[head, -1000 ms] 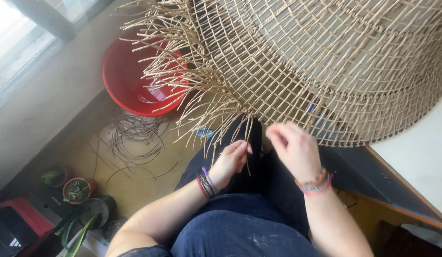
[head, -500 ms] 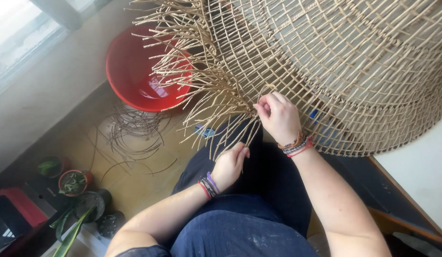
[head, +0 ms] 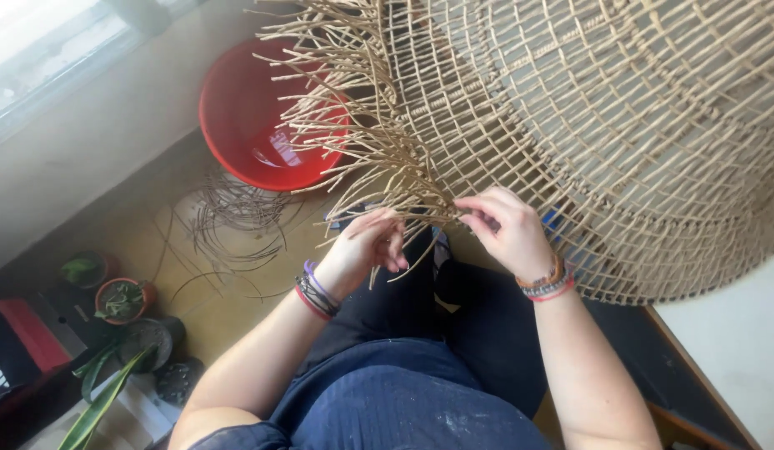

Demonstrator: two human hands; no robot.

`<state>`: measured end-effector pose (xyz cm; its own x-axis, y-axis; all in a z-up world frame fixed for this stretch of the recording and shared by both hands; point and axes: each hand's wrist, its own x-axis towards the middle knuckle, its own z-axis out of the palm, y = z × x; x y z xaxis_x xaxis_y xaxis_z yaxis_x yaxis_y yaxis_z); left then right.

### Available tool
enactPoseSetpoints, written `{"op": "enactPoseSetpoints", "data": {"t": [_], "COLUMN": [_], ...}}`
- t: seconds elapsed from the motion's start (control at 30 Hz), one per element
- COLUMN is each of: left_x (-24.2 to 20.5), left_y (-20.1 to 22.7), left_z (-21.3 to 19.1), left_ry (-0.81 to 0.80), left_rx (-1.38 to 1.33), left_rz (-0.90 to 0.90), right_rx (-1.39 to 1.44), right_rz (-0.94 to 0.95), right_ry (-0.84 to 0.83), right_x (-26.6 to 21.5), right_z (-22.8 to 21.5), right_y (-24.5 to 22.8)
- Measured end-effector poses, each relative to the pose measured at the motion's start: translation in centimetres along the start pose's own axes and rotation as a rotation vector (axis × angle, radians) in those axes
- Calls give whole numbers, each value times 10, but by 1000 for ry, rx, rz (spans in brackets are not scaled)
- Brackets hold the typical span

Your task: Weaving flexible wicker strands into a large conical structure to create a piece of furniture or decor.

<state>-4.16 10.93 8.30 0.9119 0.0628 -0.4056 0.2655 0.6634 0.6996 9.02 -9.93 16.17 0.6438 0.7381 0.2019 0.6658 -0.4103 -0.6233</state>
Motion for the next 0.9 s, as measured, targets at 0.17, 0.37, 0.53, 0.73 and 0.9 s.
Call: {"op": "enactPoseSetpoints", "data": {"t": [0.17, 0.37, 0.53, 0.73, 0.9], "left_x": [-18, -40, -48, -51, -40], "left_y": [14, 17, 9, 17, 44], "left_z": [-8, -26, -43, -67, -164], "left_ry": [38, 240, 359, 449, 805], "left_rx": [-9, -262, -550, -600, -388], "left_rz": [59, 183, 405, 497, 605], "right_rx": [40, 334, 460, 418, 429], "right_rz": [-2, -147, -186, -264, -391], "right_ry": [86, -62, -284, -457, -463], "right_x": [-17, -5, 30, 75, 94], "right_z": [12, 49, 80, 152, 239], "right_y": [-25, -96, -130, -136, -163]}}
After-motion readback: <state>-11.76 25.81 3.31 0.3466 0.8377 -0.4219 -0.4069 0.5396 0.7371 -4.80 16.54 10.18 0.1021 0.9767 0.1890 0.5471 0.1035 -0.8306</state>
